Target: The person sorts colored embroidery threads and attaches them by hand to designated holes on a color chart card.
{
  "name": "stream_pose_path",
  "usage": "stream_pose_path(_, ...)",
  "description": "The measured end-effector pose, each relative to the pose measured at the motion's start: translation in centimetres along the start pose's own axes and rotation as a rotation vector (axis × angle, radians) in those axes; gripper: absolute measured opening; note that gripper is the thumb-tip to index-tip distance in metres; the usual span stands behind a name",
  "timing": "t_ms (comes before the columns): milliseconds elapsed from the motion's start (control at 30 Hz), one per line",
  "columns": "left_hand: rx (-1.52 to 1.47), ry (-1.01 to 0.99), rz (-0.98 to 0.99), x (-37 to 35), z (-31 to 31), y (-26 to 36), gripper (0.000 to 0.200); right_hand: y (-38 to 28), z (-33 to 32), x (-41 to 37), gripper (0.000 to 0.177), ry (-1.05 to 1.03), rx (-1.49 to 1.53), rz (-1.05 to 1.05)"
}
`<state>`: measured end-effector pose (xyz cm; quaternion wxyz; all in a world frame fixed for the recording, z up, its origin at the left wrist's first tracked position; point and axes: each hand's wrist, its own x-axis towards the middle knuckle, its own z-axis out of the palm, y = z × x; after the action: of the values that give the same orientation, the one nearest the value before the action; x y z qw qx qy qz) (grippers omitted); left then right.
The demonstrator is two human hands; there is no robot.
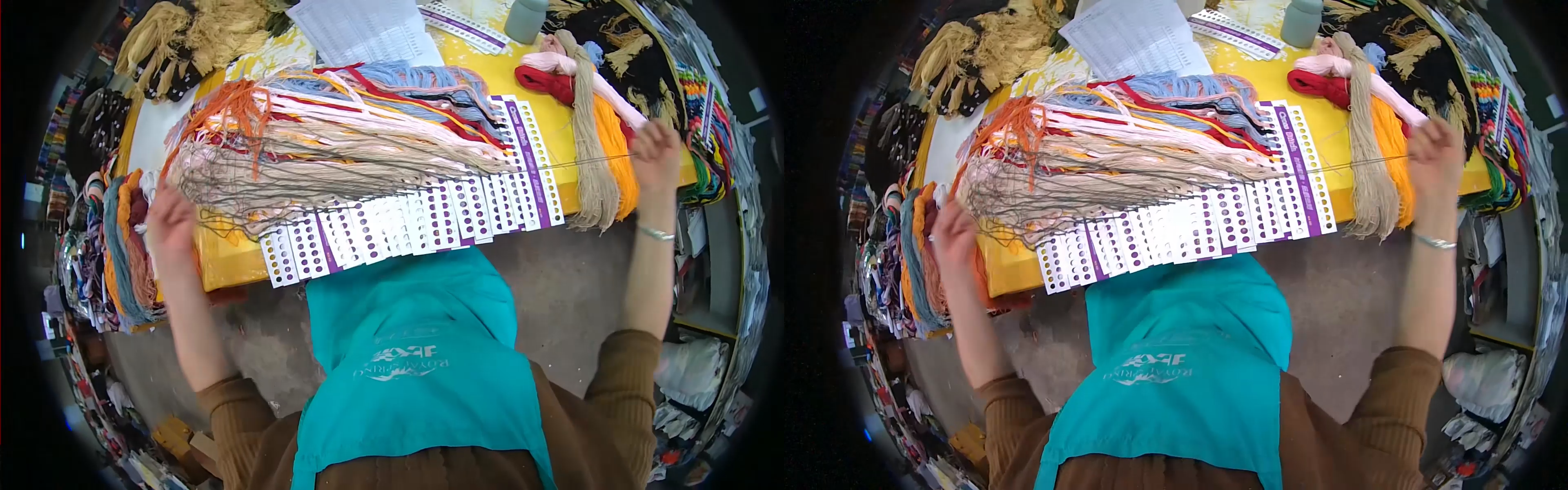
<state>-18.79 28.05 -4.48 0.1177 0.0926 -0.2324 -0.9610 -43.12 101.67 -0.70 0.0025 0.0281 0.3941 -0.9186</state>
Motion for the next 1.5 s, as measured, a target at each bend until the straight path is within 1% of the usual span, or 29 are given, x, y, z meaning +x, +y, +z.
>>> stream_pose_path(67, 0.049, 0.030, 0.070, -2.2, -0.3, 5.9, 0.016, -6.5, -4.9, 1.9, 0.014, 0.172, -0.113, -0.088)
stream_pose_path(100, 0.110, 0.129, 0.178, -3.2, -1.4, 9.1, 0.017, -10.2, -8.3, 2.9, 0.011, 0.165, -0.143, -0.107)
stream_pose_path(133, 0.161, 0.201, 0.270, -4.1, -3.7, 13.8, 0.019, -13.8, -11.9, 4.1, 0.009, 0.313, -0.245, -0.277)
stream_pose_path(200, 0.281, 0.367, 0.443, -5.8, -7.8, 22.4, 0.023, -20.0, -12.7, 3.5, 0.012, 0.526, -0.303, -0.493)
stream_pose_path(233, 0.344, 0.478, 0.558, -6.3, -7.9, 24.9, 0.022, -22.7, -13.0, 3.1, 0.009, 0.564, -0.358, -0.585)
stream_pose_path(300, 0.476, 0.664, 0.840, -5.9, -3.6, 24.3, 0.022, -26.0, -12.1, 1.8, 0.004, 0.608, -0.547, -0.781)
stream_pose_path(367, 0.605, 0.702, 0.967, -4.8, 1.7, 21.2, 0.024, -26.4, -9.3, 0.9, 0.006, 0.579, -0.900, -0.944)
stream_pose_path(433, 0.712, 0.380, 0.825, -2.5, -0.3, 22.9, 0.026, -24.2, -5.2, 0.6, 0.012, 0.482, -1.481, -1.160)
stream_pose_path(467, 0.755, 0.329, 0.729, -1.0, 2.0, 18.7, 0.029, -22.3, -3.2, 0.7, 0.016, 0.348, -1.736, -1.245)
stream_pose_path(500, 0.794, 0.275, 0.629, 0.0, 5.8, 11.4, 0.032, -19.8, -1.1, 0.8, 0.019, 0.171, -1.902, -1.301)
stream_pose_path(533, 0.774, 0.090, 0.447, 0.6, 7.5, 6.2, 0.035, -16.8, 0.6, 0.9, 0.022, 0.000, -1.948, -1.273)
stream_pose_path(567, 0.747, -0.095, 0.265, 1.1, 9.0, 1.0, 0.038, -13.1, 2.0, 1.0, 0.026, -0.121, -1.760, -1.033)
stream_pose_path(600, 0.733, 0.062, 0.170, 1.4, 11.6, -5.3, 0.043, -8.4, 3.2, 0.3, 0.025, -0.235, -1.453, -0.758)
stream_pose_path(633, 0.616, 0.120, 0.075, 1.7, 13.3, -10.8, 0.043, -3.7, 4.4, -0.5, 0.024, -0.263, -1.127, -0.512)
stream_pose_path(667, 0.639, 0.078, 0.006, 1.7, 15.3, -16.0, 0.041, -0.1, 6.1, -2.4, 0.019, -0.210, -1.052, -0.321)
stream_pose_path(700, 0.538, -0.026, -0.175, 1.8, 15.0, -19.4, 0.039, 1.9, 6.8, -3.4, 0.013, -0.361, -1.004, -0.207)
stream_pose_path(733, 0.461, -0.151, -0.270, 1.5, 15.5, -22.8, 0.038, 3.9, 7.5, -4.4, 0.011, -0.442, -0.922, -0.140)
stream_pose_path(767, 0.470, -0.147, -0.353, 1.3, 16.4, -25.7, 0.038, 5.6, 8.2, -5.3, 0.010, -0.519, -0.841, -0.075)
stream_pose_path(800, 0.484, -0.220, -0.394, 1.0, 17.1, -28.2, 0.039, 7.0, 8.9, -5.9, 0.010, -0.522, -0.779, -0.049)
stream_pose_path(833, 0.528, -0.281, -0.414, 0.6, 18.1, -29.9, 0.042, 7.7, 9.6, -6.4, 0.009, -0.621, -0.650, 0.007)
stream_pose_path(867, 0.554, -0.305, -0.414, 0.4, 19.1, -31.3, 0.042, 8.1, 10.3, -7.1, 0.008, -0.582, -0.531, 0.148)
stream_pose_path(933, 0.610, -0.344, -0.413, 0.0, 20.8, -33.2, 0.041, 9.1, 10.5, -7.2, 0.007, -0.626, -0.478, 0.192)
stream_pose_path(1033, 0.687, -0.436, -0.305, -0.1, 22.0, -34.9, 0.039, 9.7, 11.5, -7.9, 0.008, -0.693, -0.548, 0.109)
stream_pose_path(1133, 0.704, -0.444, -0.329, -0.2, 22.7, -35.2, 0.036, 10.5, 11.7, -8.2, 0.010, -0.699, -0.561, 0.157)
stream_pose_path(1167, 0.746, -0.437, -0.302, 0.2, 21.8, -35.7, 0.027, 10.7, 11.6, -8.3, 0.012, -0.711, -0.603, 0.120)
stream_pose_path(1267, 0.834, -0.435, -0.373, 0.1, 22.1, -34.6, 0.019, 11.2, 11.7, -8.8, 0.013, -0.632, -0.430, 0.271)
stream_pose_path(1367, 0.721, -0.410, -0.369, 0.1, 21.5, -33.7, 0.016, 10.8, 11.4, -9.1, 0.013, -0.524, -0.756, 0.311)
stream_pose_path(1467, 0.559, -0.373, -0.398, 0.8, 20.1, -33.0, 0.015, 10.1, 8.7, -7.8, 0.012, -0.699, -0.681, 0.508)
stream_pose_path(1500, 0.506, -0.364, -0.415, 1.3, 19.3, -32.9, 0.015, 9.1, 8.2, -7.7, 0.013, -0.700, -0.740, 0.560)
